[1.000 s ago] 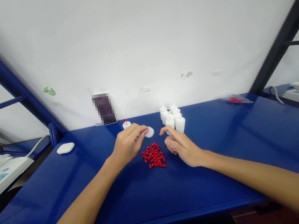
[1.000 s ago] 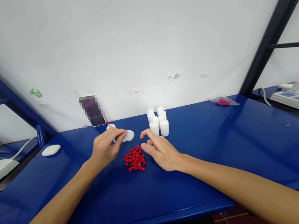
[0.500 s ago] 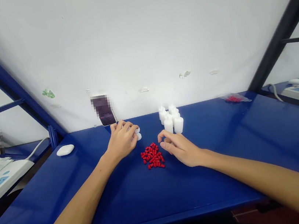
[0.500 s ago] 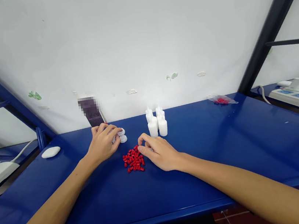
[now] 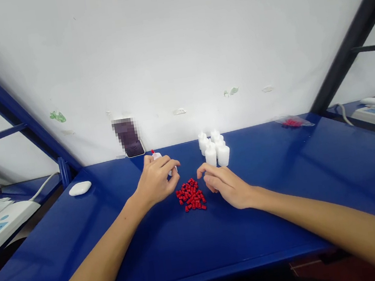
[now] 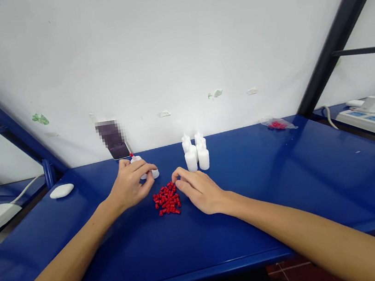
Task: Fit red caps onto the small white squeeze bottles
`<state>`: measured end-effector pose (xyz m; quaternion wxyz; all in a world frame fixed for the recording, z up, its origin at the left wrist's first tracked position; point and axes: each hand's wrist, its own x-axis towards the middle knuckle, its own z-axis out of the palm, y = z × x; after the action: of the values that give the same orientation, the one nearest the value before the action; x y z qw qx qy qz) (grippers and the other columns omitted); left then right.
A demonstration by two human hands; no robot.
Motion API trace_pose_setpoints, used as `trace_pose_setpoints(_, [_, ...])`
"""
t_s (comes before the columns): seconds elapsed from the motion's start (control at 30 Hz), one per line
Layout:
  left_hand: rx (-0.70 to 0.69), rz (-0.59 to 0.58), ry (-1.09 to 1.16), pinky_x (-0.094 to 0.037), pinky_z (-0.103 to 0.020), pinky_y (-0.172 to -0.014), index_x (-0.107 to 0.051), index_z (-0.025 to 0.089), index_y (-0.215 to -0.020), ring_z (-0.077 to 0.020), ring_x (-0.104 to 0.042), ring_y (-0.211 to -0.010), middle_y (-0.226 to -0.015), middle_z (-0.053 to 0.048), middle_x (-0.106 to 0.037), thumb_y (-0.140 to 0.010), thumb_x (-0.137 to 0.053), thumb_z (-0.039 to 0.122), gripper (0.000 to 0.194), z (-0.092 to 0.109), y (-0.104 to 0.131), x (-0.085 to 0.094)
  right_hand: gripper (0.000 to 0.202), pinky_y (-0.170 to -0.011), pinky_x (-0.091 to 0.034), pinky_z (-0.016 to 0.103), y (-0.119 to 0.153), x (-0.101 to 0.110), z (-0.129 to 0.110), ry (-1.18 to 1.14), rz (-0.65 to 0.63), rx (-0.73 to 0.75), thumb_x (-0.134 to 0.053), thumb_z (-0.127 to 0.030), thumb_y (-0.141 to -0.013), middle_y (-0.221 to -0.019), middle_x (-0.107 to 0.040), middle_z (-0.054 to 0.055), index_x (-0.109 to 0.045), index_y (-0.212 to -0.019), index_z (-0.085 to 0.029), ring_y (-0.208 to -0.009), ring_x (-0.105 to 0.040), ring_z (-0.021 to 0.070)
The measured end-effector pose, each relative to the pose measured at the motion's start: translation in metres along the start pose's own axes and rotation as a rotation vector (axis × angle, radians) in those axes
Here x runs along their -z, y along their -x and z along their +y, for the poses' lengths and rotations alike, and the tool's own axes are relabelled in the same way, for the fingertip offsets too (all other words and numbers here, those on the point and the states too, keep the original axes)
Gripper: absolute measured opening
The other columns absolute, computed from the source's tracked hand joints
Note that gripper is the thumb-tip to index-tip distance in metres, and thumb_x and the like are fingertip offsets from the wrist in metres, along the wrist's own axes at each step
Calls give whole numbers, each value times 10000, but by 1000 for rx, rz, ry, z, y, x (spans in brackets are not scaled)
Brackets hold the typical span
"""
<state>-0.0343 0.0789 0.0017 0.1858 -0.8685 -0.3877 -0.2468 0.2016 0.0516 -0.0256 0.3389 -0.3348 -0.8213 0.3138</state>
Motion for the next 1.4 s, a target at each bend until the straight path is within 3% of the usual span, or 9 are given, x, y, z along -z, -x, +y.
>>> trace_pose_setpoints(0.13, [-42, -180, 82, -349, -368, -769, -650, 178, -925, -155, -569, -689, -821, -32, -679, -897, -431, 159, 222, 15, -2, -2, 280, -673, -375, 290, 0, 0, 4, -87, -12, 79, -255, -272, -1016, -734, -538, -17, -523, -1058, -204, -665, -490, 148])
trace_pose_setpoints(0.27, [-97, -287, 61, -390, -331, -730, -642, 168, -869, -158, -569, -670, -758, -38, -651, -928, -413, 182, 237, 18, -2, -7, 232, -719, -400, 299, -3, 0, 2, -73, -21, 43, -319, -282, -1011, -813, -574, 7, -536, -984, -201, -747, -517, 162])
trace_pose_setpoints(0.5, [-169, -332, 99, -430, -288, -641, -664, 178, -968, -177, -595, -721, -842, -47, -647, -880, -441, 157, 241, 14, 2, -4, 318, -726, -399, 281, -5, -1, 2, -5, -59, 65, -354, -351, -1027, -810, -590, 12, -569, -860, -189, -751, -531, 155])
trace_pose_setpoints(0.77, [-173, -414, 179, -487, -304, -773, -681, 195, -1048, -198, -635, -892, -996, -57, -672, -885, -420, 123, 316, 12, 4, -11, 333, -697, -391, 275, -4, -1, 0, 23, -53, 45, -351, -365, -1030, -785, -595, 6, -580, -867, -188, -727, -536, 151])
trace_pose_setpoints(0.93, [-174, -432, 186, -509, -331, -834, -695, 172, -995, -210, -642, -924, -1016, -70, -682, -895, -402, 108, 316, 12, 4, -11, 305, -699, -389, 277, -4, -1, 0, 17, -25, 39, -363, -337, -1022, -783, -594, 3, -582, -872, -187, -727, -542, 152])
trace_pose_setpoints(1.03, [-183, -356, 217, -519, -343, -843, -685, 161, -1016, -210, -639, -926, -1019, -80, -680, -884, -402, 84, 322, 10, 4, -13, 263, -679, -380, 277, -4, 0, 2, -2, -8, 25, -358, -285, -1005, -740, -557, -11, -581, -903, -191, -698, -530, 148])
trace_pose_setpoints(1.13, [-183, -125, 311, -530, -344, -859, -648, 158, -1085, -200, -629, -963, -1063, -91, -669, -873, -413, 52, 334, 11, 5, -16, 174, -641, -364, 269, -3, 1, 4, -25, -20, 19, -386, -170, -929, -713, -519, -33, -549, -981, -204, -643, -493, 135])
trace_pose_setpoints(1.27, [-191, 190, 458, -545, -315, -821, -631, 173, -1085, -170, -638, -918, -1018, -78, -681, -876, -522, 64, 260, 22, 5, -20, 374, -609, -342, 258, -2, 0, 4, 98, -3, 1, -468, -92, -787, -809, -521, -42, -449, -1132, -234, -614, -458, 121])
trace_pose_setpoints(1.4, [-203, 256, 551, -544, -282, -755, -634, 179, -1038, -149, -653, -835, -940, -56, -705, -883, -583, 81, 191, 37, 5, -22, 511, -595, -344, 262, -1, -2, 3, 174, 0, -13, -473, -106, -801, -880, -524, -37, -334, -1269, -256, -557, -440, 100])
